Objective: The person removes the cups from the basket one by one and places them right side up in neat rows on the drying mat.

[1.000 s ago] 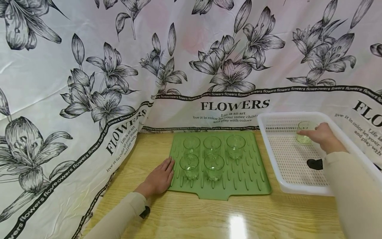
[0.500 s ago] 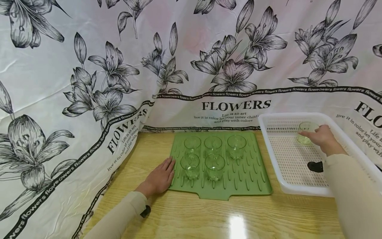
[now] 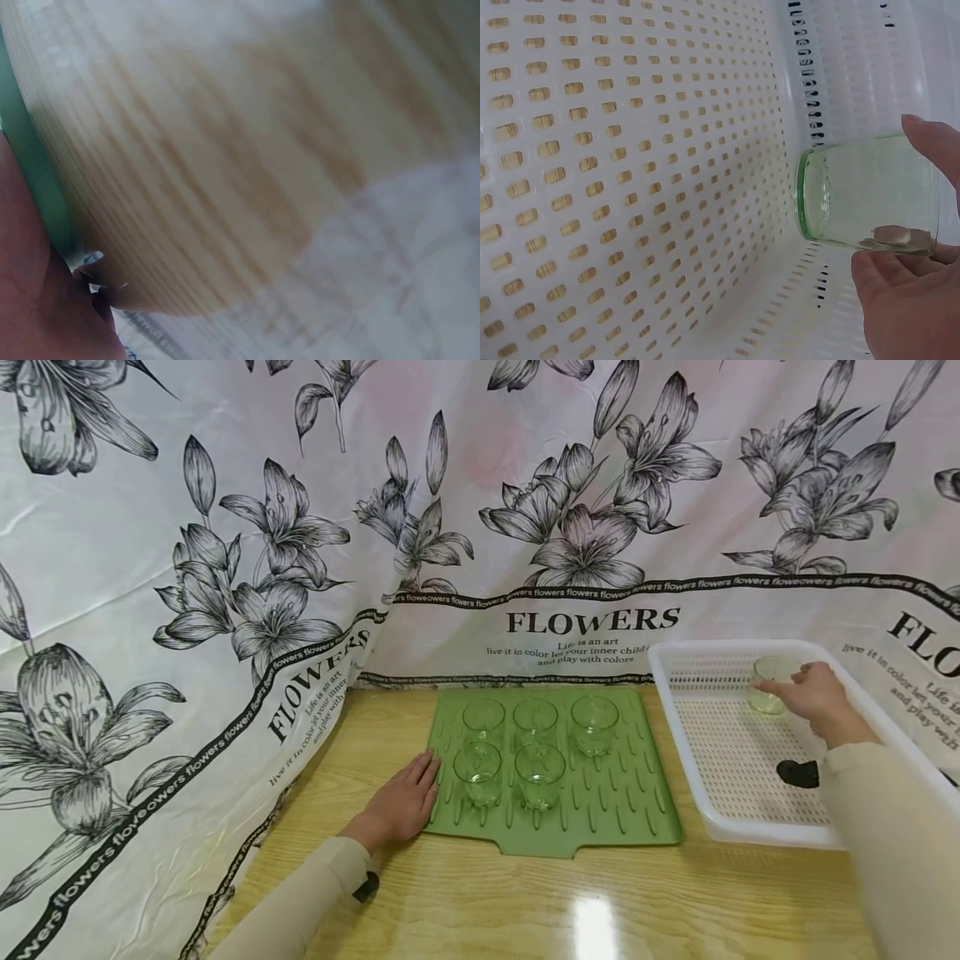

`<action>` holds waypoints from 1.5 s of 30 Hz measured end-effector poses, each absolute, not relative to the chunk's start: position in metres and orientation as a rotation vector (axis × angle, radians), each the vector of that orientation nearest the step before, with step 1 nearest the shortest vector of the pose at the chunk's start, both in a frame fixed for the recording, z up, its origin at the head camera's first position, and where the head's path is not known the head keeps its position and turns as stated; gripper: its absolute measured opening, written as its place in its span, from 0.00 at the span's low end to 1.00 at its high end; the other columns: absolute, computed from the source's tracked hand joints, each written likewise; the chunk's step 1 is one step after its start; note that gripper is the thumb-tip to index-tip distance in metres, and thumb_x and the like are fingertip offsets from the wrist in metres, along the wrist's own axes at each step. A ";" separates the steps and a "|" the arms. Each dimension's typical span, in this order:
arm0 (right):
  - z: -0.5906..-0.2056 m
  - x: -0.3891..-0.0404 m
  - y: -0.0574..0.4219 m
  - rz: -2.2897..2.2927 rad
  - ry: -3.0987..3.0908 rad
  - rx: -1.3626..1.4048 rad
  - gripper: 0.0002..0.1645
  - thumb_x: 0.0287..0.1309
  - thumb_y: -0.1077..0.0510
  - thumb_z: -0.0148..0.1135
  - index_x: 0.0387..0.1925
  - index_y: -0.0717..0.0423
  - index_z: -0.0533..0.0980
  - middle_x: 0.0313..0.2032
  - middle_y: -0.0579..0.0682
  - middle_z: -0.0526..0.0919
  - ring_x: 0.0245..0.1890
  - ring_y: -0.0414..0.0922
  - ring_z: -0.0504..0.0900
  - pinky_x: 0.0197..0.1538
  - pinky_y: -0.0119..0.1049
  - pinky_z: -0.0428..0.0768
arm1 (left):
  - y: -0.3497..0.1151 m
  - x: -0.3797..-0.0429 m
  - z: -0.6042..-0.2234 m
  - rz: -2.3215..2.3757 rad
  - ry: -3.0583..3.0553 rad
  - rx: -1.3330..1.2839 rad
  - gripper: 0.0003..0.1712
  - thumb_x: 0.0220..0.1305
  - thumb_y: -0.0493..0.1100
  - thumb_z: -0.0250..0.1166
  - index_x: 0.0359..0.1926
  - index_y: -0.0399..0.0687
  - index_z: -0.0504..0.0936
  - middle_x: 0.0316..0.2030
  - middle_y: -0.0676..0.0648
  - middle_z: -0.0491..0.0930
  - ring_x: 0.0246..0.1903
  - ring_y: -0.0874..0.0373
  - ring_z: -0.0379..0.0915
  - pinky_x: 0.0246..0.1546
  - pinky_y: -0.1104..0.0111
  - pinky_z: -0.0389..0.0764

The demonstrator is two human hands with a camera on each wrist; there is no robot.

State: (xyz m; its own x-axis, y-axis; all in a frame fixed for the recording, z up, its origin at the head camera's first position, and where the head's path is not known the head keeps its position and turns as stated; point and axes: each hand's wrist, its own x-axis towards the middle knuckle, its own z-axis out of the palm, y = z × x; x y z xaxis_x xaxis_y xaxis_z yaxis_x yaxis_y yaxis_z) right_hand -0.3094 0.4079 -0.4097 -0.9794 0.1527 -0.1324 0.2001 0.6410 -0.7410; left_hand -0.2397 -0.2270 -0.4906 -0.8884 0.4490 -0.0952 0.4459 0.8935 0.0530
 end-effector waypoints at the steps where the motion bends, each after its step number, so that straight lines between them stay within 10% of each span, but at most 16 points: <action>1: -0.408 -0.309 0.408 -1.269 2.801 0.300 0.66 0.72 0.34 0.51 0.71 0.85 0.30 0.72 0.84 0.39 0.69 0.82 0.46 0.66 0.75 0.60 | -0.227 -0.241 -0.491 0.026 2.951 0.696 0.33 0.85 0.50 0.35 0.81 0.37 0.50 0.81 0.38 0.44 0.79 0.42 0.41 0.78 0.52 0.53; 45: -0.350 -0.271 0.384 -1.330 3.056 0.208 0.65 0.62 0.32 0.66 0.79 0.69 0.47 0.67 0.75 0.63 0.62 0.69 0.66 0.56 0.64 0.74 | -0.231 -0.244 -0.503 0.061 2.972 0.702 0.34 0.85 0.52 0.35 0.81 0.38 0.50 0.81 0.39 0.43 0.80 0.44 0.41 0.78 0.53 0.53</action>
